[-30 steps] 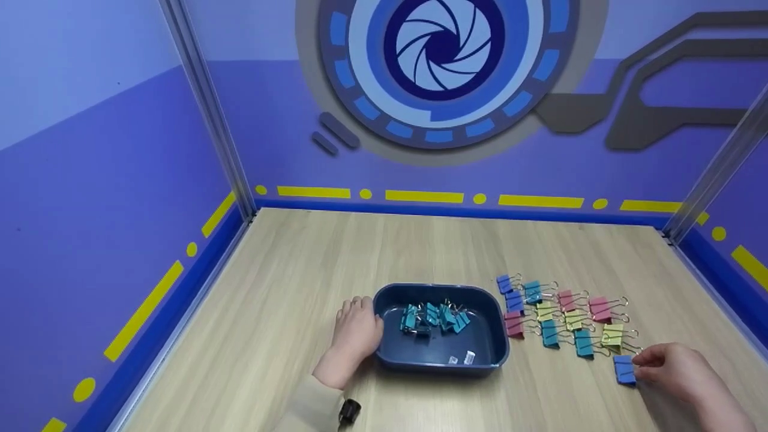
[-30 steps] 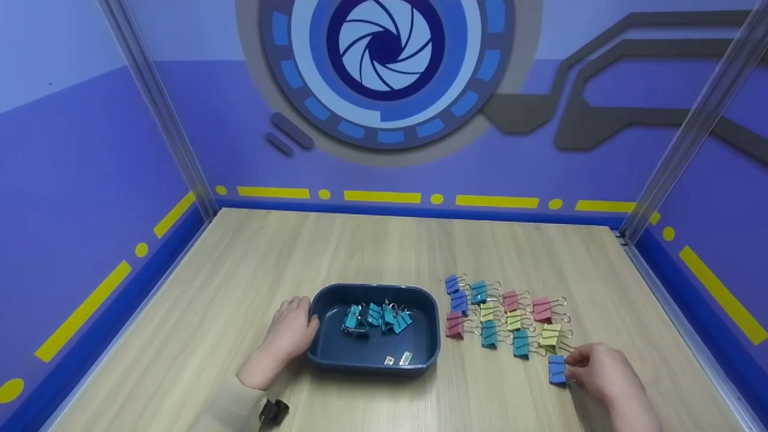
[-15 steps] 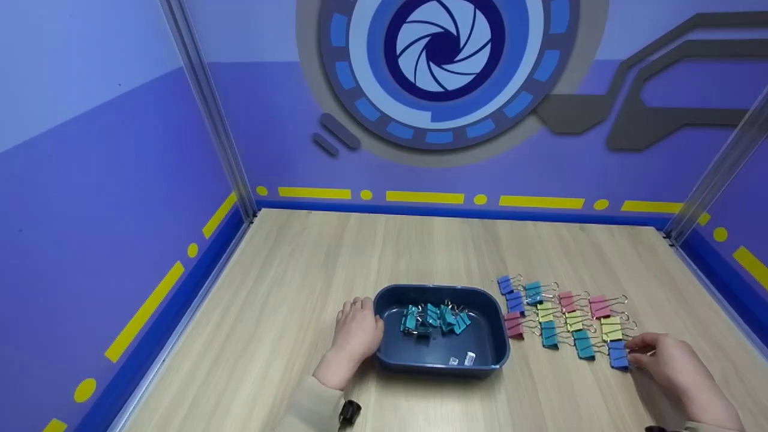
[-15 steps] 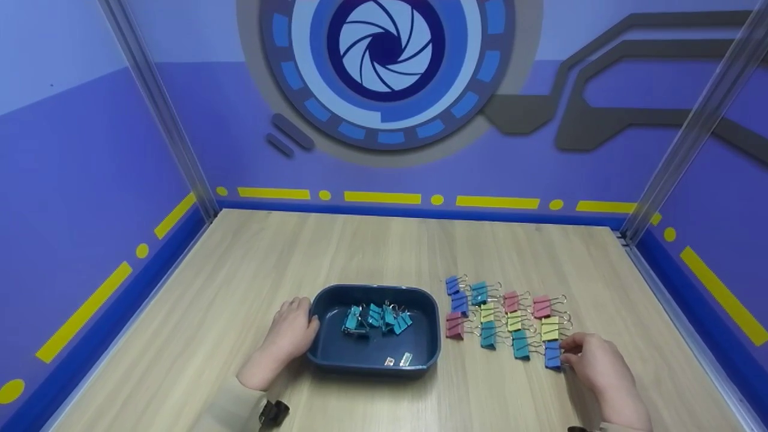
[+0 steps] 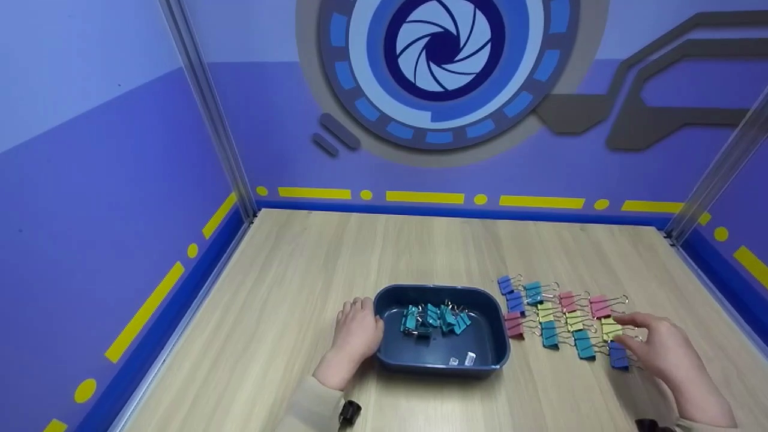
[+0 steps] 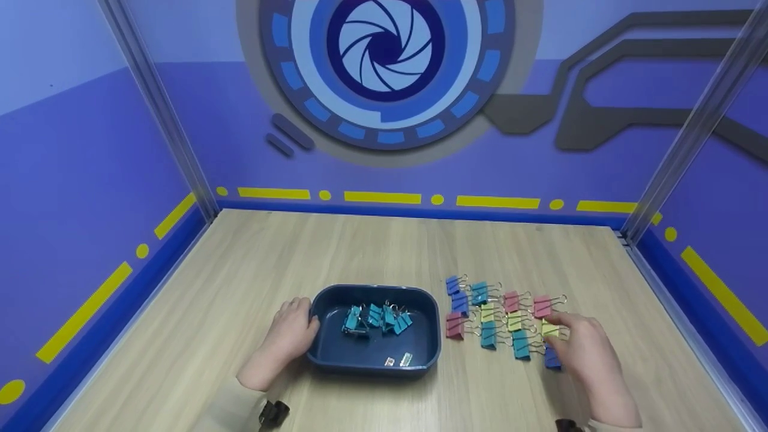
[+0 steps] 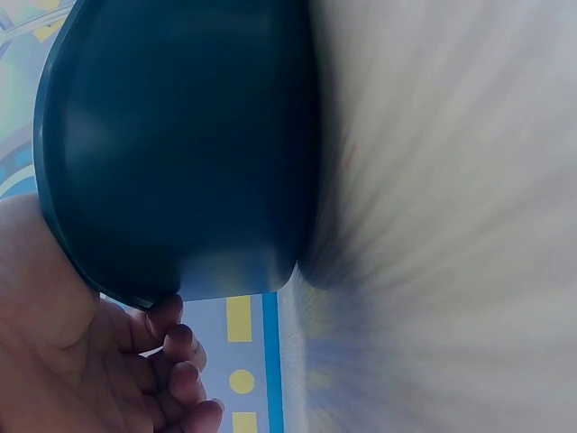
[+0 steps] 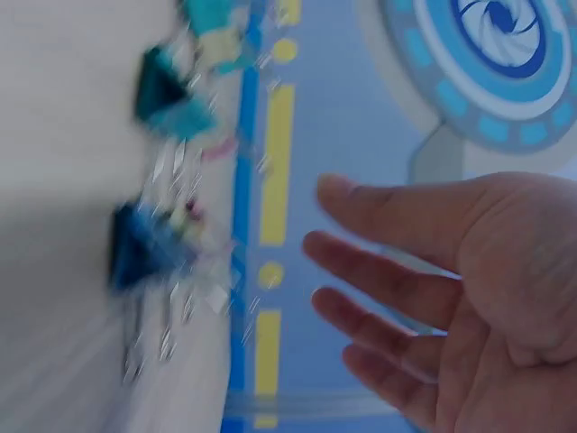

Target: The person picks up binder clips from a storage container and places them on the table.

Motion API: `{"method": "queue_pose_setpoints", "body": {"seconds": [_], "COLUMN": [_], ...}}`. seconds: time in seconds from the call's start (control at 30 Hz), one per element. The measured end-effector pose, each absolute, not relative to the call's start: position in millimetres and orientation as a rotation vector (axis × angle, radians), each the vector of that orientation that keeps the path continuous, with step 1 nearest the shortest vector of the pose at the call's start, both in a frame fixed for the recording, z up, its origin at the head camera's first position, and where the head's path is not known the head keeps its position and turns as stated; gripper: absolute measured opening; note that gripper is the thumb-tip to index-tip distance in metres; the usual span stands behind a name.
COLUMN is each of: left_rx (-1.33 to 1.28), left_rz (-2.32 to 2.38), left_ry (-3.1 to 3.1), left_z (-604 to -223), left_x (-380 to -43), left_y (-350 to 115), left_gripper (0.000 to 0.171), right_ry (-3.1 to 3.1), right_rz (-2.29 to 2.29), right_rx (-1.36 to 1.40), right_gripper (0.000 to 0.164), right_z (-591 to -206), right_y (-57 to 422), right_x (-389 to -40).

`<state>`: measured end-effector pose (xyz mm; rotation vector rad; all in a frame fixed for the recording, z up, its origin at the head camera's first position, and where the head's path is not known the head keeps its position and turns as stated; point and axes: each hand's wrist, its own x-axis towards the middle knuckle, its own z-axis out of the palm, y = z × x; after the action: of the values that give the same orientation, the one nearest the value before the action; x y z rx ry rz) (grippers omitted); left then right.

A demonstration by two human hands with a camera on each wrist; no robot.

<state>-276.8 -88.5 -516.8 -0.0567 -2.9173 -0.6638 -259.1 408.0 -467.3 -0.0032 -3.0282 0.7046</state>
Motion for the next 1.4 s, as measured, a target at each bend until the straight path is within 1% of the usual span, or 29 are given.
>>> {"method": "queue_pose_setpoints", "body": {"seconds": [0.2, 0.33, 0.6, 1.13, 1.4], "left_rx": [-0.048, -0.047, -0.079, -0.059, -0.055], "left_rz": [-0.669, -0.679, -0.647, -0.675, -0.673], "left_ry": [-2.919, -2.922, -2.866, -2.899, -2.913], "left_z": [-516.4, -516.0, -517.2, -518.0, -517.2], "left_x": [-277.7, -278.0, -277.9, -277.9, -277.4], "left_y": [-88.5, -88.4, -88.9, -88.5, -87.9], "left_gripper": [0.034, 0.035, 0.029, 0.034, 0.035], "right_ry": [-2.821, -2.754, -2.726, -2.802, -2.832], "right_rz": [0.812, 0.909, 1.107, 1.489, 1.502], "right_rx": [0.120, 0.190, 0.313, 0.431, 0.532], "right_gripper": [0.028, 0.024, 0.022, 0.024, 0.022], "right_z": [-460.7, -458.0, -454.9, -463.1, -475.0], "right_y": [369.3, 349.9, 315.4, 238.8, 208.8], "right_x": [-263.4, -268.8, -280.0, -308.0, -320.9]}}
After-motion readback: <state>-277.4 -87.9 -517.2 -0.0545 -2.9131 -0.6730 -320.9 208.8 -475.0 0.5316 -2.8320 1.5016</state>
